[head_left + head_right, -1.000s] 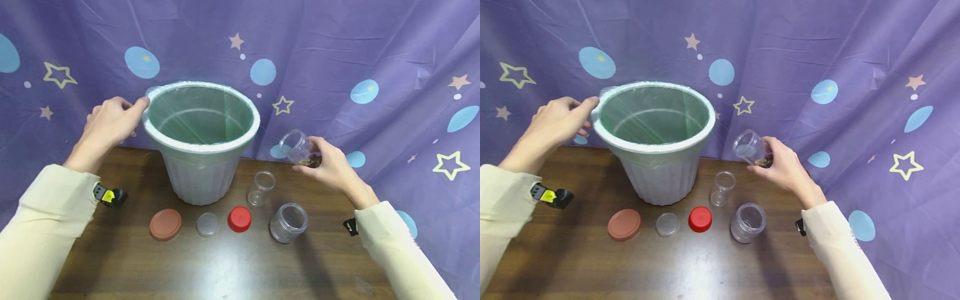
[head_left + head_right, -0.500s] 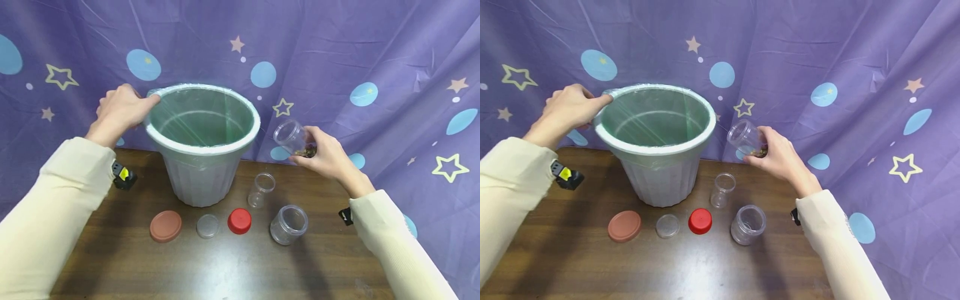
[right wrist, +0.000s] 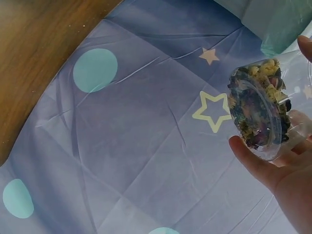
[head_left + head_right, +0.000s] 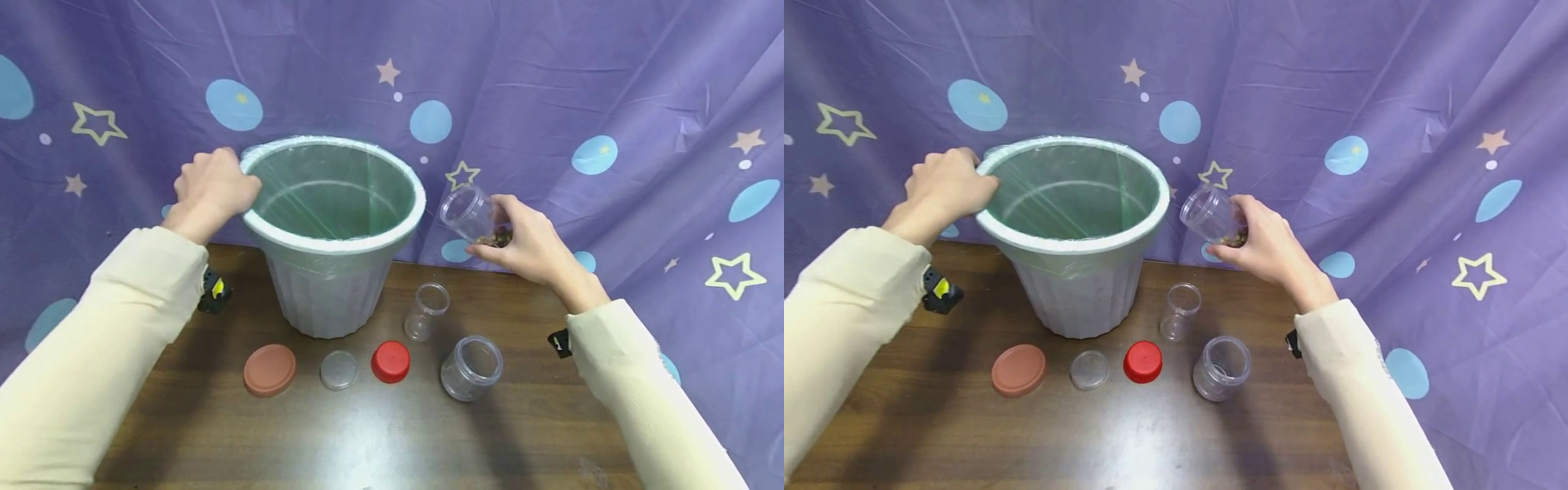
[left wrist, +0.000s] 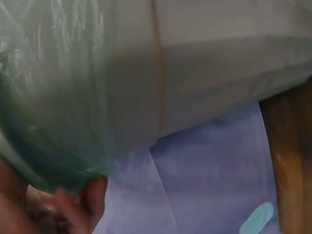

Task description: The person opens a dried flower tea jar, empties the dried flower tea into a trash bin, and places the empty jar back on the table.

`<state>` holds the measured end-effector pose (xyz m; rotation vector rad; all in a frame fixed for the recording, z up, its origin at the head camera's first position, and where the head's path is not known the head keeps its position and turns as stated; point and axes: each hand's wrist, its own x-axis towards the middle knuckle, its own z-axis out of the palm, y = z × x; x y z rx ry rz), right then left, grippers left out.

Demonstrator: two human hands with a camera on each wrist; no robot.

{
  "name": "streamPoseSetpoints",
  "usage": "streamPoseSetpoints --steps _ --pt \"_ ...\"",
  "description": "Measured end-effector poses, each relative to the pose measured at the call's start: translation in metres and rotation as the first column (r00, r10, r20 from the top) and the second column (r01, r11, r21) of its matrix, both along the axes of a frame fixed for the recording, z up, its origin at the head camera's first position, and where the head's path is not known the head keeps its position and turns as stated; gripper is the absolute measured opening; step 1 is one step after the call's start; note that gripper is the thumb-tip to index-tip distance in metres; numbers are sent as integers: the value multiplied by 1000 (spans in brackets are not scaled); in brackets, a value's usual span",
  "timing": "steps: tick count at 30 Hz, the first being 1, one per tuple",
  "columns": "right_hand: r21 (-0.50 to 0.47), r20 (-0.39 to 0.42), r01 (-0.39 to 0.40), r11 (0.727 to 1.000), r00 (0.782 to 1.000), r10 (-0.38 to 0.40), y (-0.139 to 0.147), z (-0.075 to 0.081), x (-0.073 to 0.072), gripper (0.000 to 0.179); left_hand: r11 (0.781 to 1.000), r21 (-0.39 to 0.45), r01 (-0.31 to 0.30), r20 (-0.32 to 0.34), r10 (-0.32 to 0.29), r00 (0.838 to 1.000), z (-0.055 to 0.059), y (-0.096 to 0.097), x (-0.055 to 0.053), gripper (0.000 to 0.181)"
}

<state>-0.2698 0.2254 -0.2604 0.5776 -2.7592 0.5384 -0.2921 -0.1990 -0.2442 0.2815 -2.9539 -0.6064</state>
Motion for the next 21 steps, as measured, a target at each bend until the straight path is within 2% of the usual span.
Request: streamPoseSetpoints --steps 8,14,21 --pt "13 1 8 1000 1000 -8 -8 11 -6 70 999 -37 -13 32 14 999 0 3 -3 43" --pt "22 15 10 1000 1000 -11 -13 24 -13 74 999 -53 -9 62 12 998 1 3 -2 46" --pt "13 23 20 1000 1000 -20 -16 32 -16 74 994 -110 -7 43 12 999 2 7 -2 51"
